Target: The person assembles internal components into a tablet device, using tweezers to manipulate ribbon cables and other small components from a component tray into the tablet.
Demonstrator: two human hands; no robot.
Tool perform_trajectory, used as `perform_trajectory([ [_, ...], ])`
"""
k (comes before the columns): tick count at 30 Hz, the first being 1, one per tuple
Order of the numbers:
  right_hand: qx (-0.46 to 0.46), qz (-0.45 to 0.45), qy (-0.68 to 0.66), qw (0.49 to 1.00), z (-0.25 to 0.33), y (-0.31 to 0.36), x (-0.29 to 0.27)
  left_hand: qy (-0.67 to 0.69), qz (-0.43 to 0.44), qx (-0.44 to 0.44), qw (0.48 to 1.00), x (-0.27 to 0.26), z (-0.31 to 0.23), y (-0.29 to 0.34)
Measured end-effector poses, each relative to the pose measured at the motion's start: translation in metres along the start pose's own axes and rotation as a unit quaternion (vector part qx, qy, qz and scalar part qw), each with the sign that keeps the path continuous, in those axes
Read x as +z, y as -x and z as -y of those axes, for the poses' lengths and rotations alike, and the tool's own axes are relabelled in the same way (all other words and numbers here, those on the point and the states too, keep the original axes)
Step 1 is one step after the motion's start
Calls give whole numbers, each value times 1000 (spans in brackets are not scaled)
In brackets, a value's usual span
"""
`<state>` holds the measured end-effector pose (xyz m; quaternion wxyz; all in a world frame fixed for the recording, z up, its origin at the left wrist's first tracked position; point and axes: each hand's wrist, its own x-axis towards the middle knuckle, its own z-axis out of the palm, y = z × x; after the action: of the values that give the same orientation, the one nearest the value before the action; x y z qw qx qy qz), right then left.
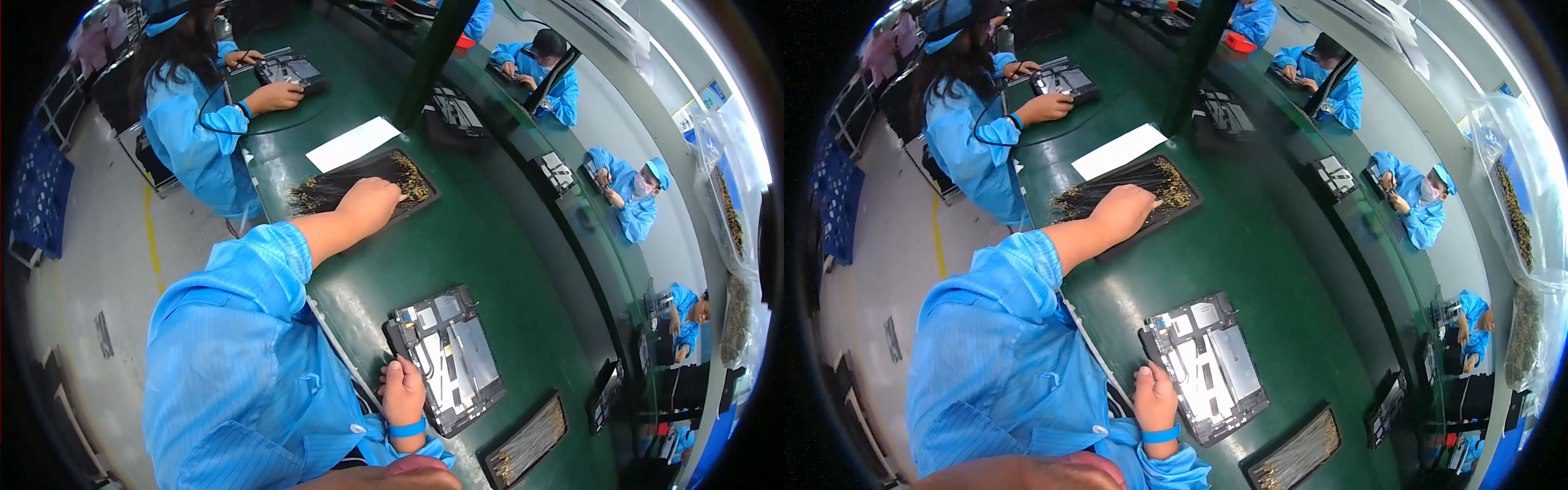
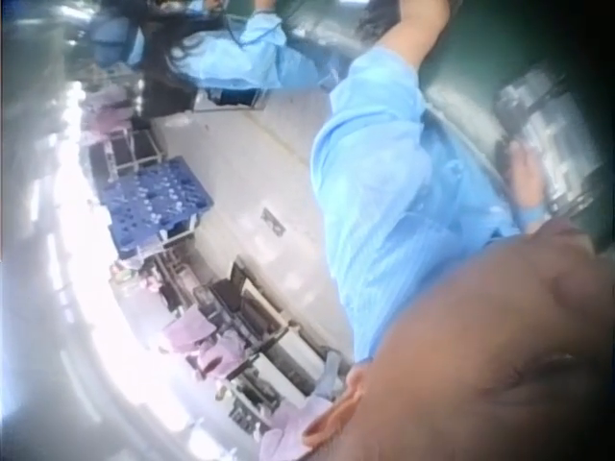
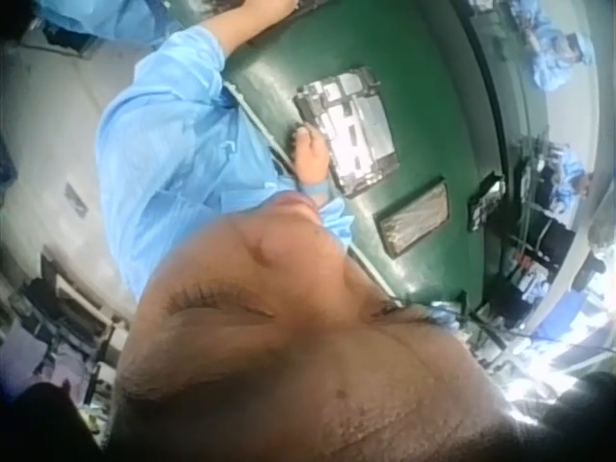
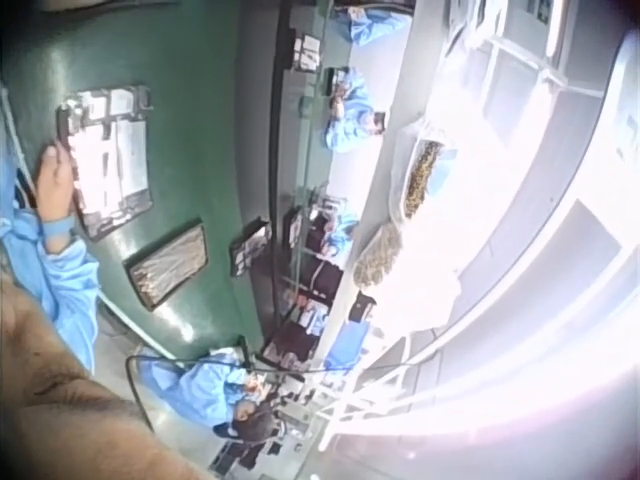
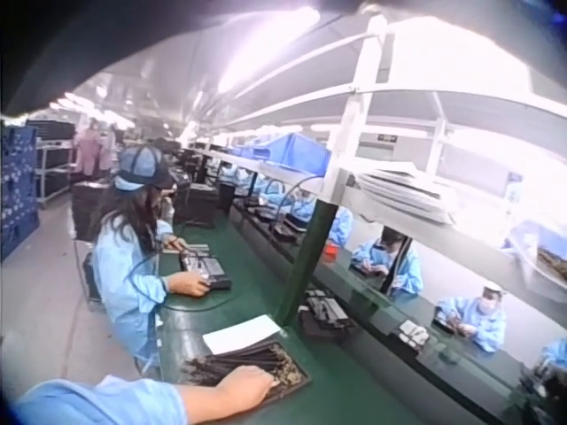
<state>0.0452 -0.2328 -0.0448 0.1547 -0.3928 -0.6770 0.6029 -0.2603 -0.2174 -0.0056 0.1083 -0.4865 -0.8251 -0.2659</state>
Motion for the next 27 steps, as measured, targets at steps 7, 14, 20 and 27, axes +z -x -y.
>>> perform_trajectory([
  [7,11,10,-57,998,7,2,0,-76,27,10,997,2,13,3],
  [14,47,-6,-74,996,12,4,0,-2,-35,72,997,-20,-16,-1],
  [20,131,-8,-198,971,25,4,-10,56,-28,305,950,-36,-72,25],
  [27,62,-27,-168,983,58,13,-21,155,174,436,869,-37,-99,88],
])
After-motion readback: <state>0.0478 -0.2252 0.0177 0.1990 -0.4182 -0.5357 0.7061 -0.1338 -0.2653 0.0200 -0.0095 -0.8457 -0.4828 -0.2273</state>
